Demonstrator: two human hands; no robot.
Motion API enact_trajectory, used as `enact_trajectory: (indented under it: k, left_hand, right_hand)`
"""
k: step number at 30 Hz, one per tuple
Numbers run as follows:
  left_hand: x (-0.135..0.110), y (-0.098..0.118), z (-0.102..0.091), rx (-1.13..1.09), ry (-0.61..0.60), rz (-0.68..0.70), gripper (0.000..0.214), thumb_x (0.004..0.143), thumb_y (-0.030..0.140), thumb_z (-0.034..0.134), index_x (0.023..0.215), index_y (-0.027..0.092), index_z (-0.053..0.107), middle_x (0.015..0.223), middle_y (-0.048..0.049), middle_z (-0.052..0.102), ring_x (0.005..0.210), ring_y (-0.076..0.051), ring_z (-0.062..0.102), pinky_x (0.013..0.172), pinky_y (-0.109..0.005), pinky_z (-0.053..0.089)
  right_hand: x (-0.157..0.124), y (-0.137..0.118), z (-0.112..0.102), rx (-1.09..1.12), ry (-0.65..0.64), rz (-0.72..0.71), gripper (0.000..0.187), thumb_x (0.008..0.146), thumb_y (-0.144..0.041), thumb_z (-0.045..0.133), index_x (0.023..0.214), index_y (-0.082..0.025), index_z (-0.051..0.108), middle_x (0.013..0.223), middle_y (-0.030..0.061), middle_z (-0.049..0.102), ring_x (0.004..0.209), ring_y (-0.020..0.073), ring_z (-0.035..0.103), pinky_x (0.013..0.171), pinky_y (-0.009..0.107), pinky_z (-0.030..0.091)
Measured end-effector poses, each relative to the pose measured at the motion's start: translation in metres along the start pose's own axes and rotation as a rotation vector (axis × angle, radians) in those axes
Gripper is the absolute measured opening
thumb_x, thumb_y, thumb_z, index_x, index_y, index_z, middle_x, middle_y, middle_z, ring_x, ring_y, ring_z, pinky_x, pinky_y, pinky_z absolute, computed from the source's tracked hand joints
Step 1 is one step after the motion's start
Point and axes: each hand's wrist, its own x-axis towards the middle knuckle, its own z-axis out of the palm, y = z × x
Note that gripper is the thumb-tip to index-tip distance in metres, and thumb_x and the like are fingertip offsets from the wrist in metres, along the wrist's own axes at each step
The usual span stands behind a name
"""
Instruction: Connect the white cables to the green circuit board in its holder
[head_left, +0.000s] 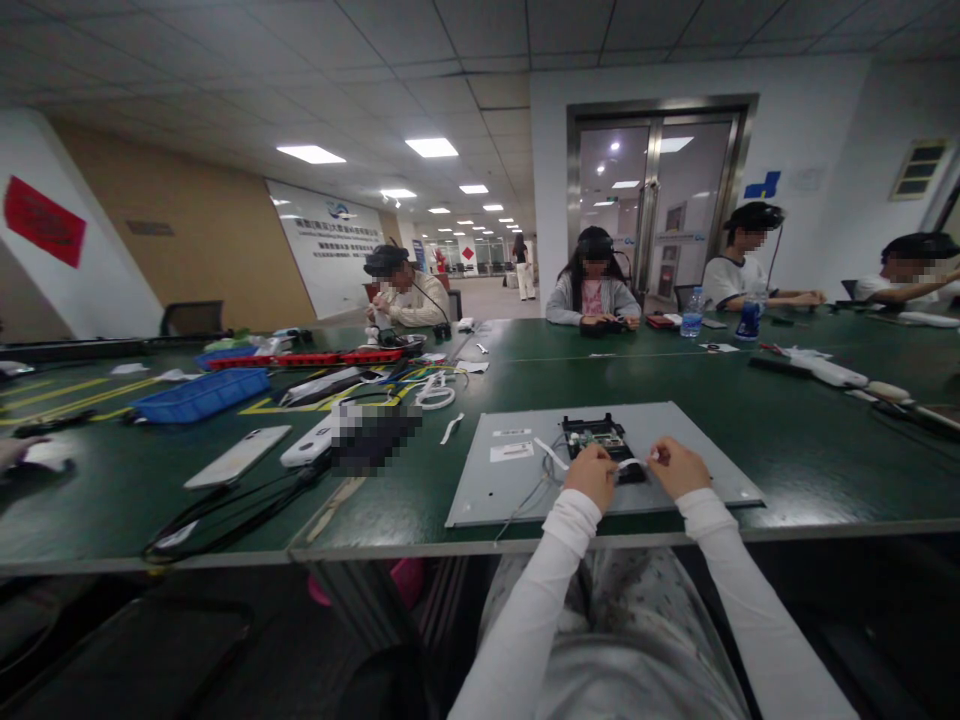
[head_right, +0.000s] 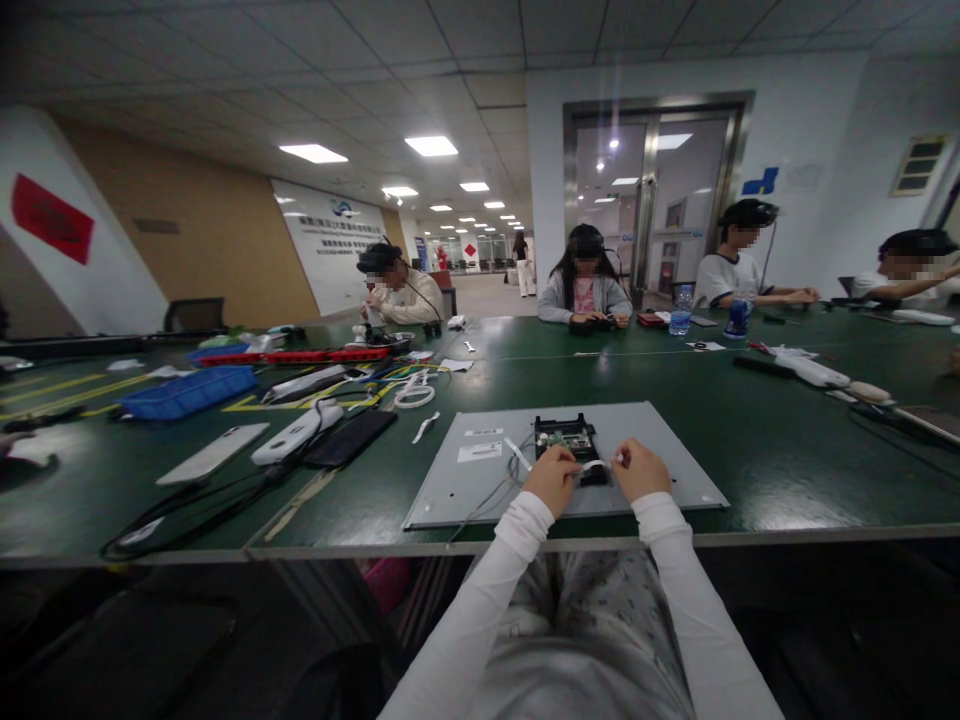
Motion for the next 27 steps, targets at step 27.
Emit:
enact_trajectory:
  k: [27]
  left_hand:
    - [-0.008,0.021,-0.013,0.236,0.057,-0.088,0.022,0.073,0.01,0.045,0.067,0.014,0.065,0.089,-0.0115,0.054,0.09,-0.024,0.045,0.075,-0.036,0.036]
  right_hand:
    - [0.01,0.022,0.011,-0.143,0.034,-0.068,0.034,0.061,-0.003,0.045,0.088,-0.017,0.06,0.087,0.0083,0.057,0.077,0.0171,0.052,0.07,0.027,0.037]
